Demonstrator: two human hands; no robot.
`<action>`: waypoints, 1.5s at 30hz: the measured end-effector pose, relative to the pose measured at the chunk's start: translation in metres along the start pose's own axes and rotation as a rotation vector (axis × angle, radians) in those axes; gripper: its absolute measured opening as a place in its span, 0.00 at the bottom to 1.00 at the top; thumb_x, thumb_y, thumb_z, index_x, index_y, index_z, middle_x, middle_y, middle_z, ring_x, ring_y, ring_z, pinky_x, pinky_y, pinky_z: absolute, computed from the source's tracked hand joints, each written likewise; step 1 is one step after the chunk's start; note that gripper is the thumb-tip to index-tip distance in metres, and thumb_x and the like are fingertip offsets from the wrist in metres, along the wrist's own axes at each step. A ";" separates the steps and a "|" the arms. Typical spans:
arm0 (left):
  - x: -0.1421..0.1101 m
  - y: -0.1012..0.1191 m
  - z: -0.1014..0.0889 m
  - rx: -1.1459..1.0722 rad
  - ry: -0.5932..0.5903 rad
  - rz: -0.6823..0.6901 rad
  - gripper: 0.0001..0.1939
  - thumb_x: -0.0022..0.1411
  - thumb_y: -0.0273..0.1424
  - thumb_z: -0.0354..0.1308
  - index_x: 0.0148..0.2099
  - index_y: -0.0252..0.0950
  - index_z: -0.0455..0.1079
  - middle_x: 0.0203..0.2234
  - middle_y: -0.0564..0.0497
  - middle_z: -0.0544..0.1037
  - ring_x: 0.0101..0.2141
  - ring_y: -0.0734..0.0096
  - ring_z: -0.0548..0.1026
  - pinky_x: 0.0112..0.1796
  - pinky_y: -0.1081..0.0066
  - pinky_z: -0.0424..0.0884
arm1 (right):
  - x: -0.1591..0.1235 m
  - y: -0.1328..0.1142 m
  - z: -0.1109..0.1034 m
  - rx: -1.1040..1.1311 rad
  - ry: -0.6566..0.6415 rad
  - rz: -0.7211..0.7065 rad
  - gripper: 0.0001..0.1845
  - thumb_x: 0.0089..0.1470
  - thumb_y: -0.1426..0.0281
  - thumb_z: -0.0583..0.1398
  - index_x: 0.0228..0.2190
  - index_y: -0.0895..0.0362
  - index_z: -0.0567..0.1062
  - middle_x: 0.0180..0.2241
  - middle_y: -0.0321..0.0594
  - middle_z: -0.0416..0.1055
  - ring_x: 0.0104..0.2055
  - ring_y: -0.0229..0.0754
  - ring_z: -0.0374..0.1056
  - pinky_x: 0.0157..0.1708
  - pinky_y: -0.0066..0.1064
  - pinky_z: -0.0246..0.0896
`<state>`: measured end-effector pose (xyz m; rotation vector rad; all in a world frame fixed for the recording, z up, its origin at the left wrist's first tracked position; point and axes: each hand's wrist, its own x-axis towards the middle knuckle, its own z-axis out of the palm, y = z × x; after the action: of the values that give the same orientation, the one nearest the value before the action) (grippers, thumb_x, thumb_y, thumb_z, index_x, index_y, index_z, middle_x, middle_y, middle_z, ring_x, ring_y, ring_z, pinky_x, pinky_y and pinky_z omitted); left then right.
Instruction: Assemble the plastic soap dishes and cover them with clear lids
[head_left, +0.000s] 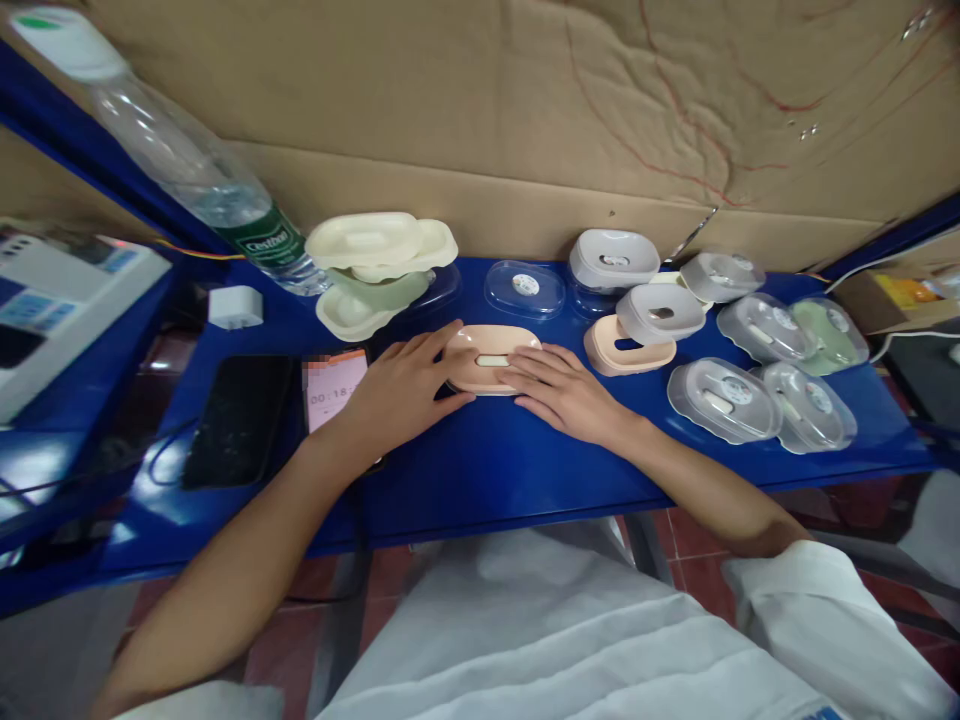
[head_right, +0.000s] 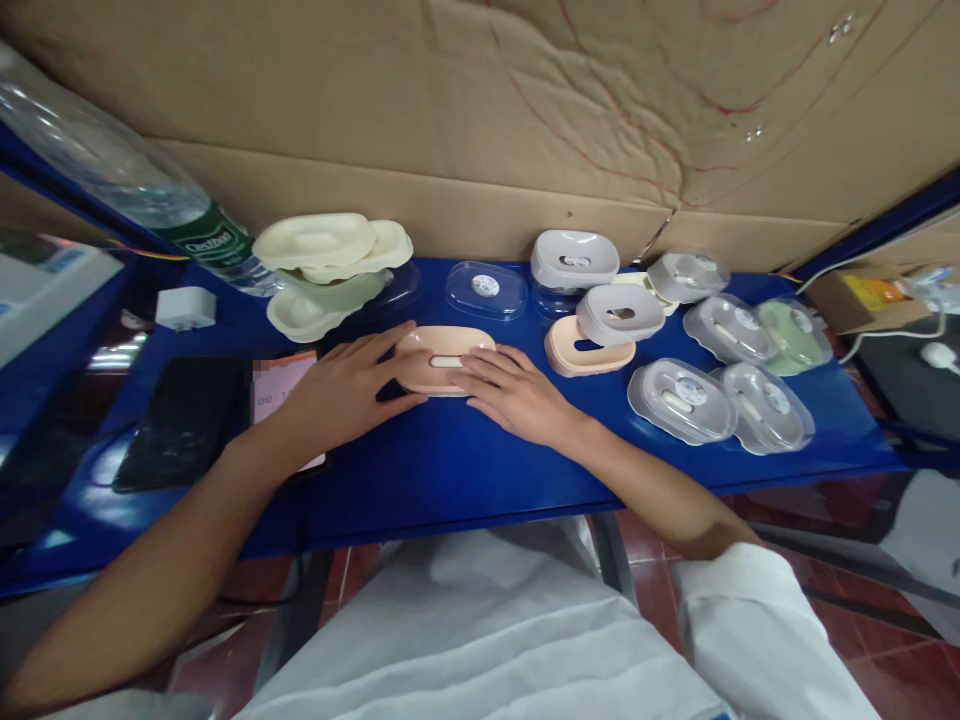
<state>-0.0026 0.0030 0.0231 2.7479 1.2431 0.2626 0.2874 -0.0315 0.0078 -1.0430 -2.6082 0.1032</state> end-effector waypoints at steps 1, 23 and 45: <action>0.000 0.001 -0.001 0.005 -0.003 -0.008 0.26 0.73 0.38 0.64 0.70 0.39 0.73 0.76 0.36 0.63 0.67 0.37 0.73 0.61 0.44 0.75 | -0.001 0.002 -0.002 0.003 0.013 0.012 0.22 0.77 0.63 0.56 0.65 0.52 0.77 0.69 0.45 0.72 0.73 0.52 0.67 0.73 0.54 0.60; -0.006 -0.015 -0.032 -0.066 -0.119 -0.192 0.23 0.75 0.41 0.60 0.67 0.43 0.77 0.76 0.40 0.63 0.70 0.37 0.69 0.68 0.41 0.68 | 0.008 0.031 0.009 -0.114 0.040 0.471 0.35 0.75 0.54 0.52 0.73 0.60 0.64 0.72 0.59 0.64 0.76 0.64 0.56 0.74 0.63 0.53; 0.000 0.002 -0.002 -0.437 -0.125 -0.054 0.57 0.65 0.54 0.68 0.83 0.43 0.43 0.74 0.37 0.62 0.71 0.39 0.65 0.68 0.47 0.66 | -0.001 -0.019 0.007 -0.014 0.022 -0.018 0.27 0.74 0.55 0.59 0.68 0.50 0.74 0.73 0.49 0.67 0.78 0.57 0.57 0.75 0.60 0.52</action>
<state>-0.0014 0.0012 0.0258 2.3186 1.0756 0.3096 0.2737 -0.0456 0.0038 -1.0198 -2.6014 0.0685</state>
